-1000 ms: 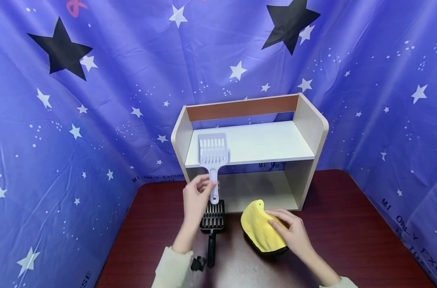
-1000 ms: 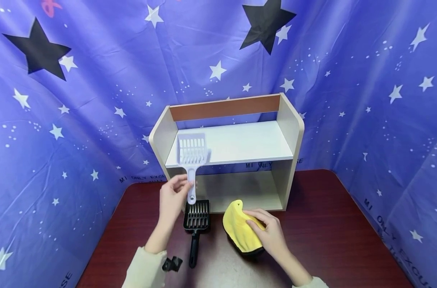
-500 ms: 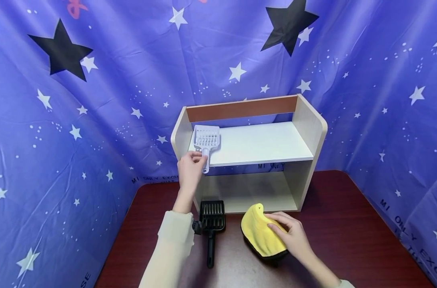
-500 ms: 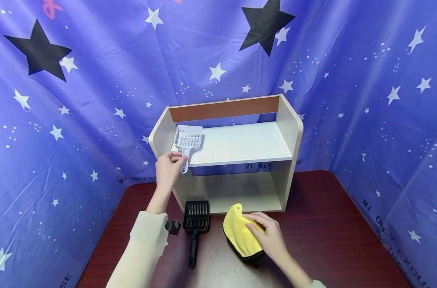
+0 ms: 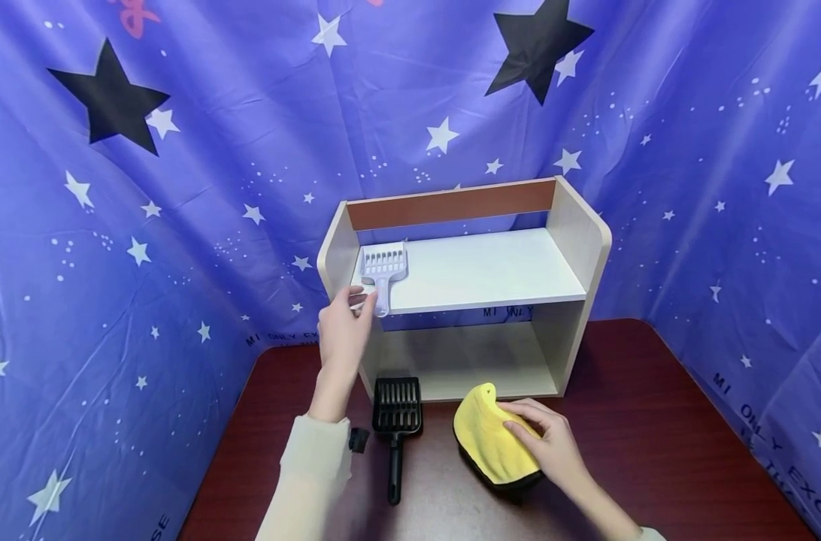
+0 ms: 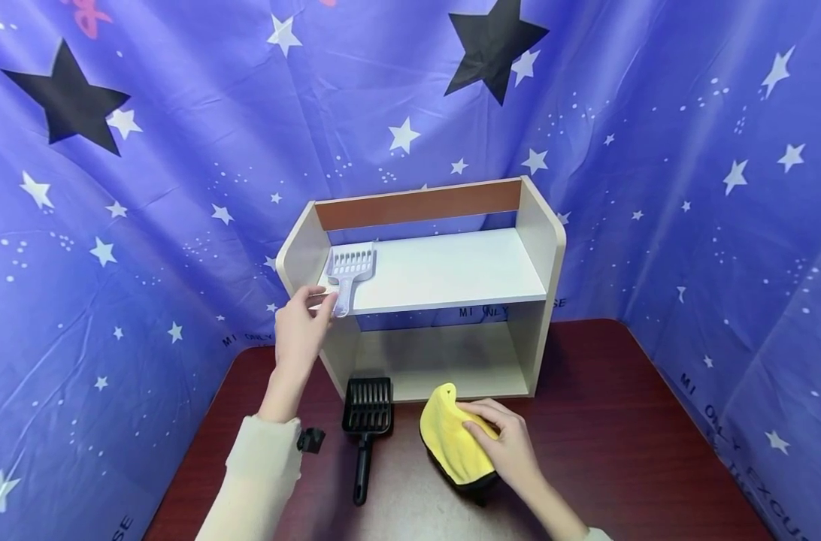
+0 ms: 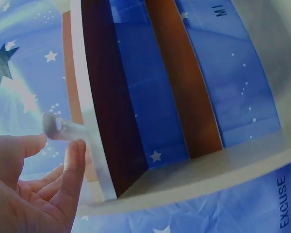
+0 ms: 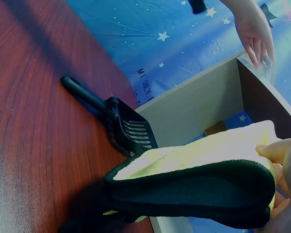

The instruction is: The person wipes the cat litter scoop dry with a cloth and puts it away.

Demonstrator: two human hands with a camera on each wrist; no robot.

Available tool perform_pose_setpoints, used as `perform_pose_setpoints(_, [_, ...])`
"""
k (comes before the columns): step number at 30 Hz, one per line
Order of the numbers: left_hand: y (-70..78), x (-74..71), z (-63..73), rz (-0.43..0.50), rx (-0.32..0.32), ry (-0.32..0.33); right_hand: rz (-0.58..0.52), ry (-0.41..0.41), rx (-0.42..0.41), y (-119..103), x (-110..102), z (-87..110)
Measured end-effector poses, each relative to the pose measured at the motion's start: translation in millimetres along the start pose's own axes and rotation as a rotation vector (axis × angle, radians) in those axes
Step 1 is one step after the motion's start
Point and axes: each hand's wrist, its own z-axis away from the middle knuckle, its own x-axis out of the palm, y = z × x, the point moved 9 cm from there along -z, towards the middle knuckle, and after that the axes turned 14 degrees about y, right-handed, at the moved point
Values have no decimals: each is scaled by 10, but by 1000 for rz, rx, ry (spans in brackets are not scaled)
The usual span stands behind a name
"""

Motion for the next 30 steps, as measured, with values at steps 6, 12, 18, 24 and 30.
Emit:
perform_pose_setpoints(6, [-265,-269,267,79,52,84,17,3,-14,13,-35,-50])
perform_pose_setpoints(12, [-948,-187,644,81,-47,31,21,12,-14,58,-74,-73])
perform_pose_setpoints(18, [-1769,127,1198,-99,-177,-137,1,-9,0,66,-84,-73])
perform_pose_setpoints(24, [-2109,425,1728,-156,-173,-269,-1,-30,18,92,-81,-47])
perform_pose_setpoints(30, [-2104,621,1969,-170,-152,-321,7,-55,53,104,-64,-24])
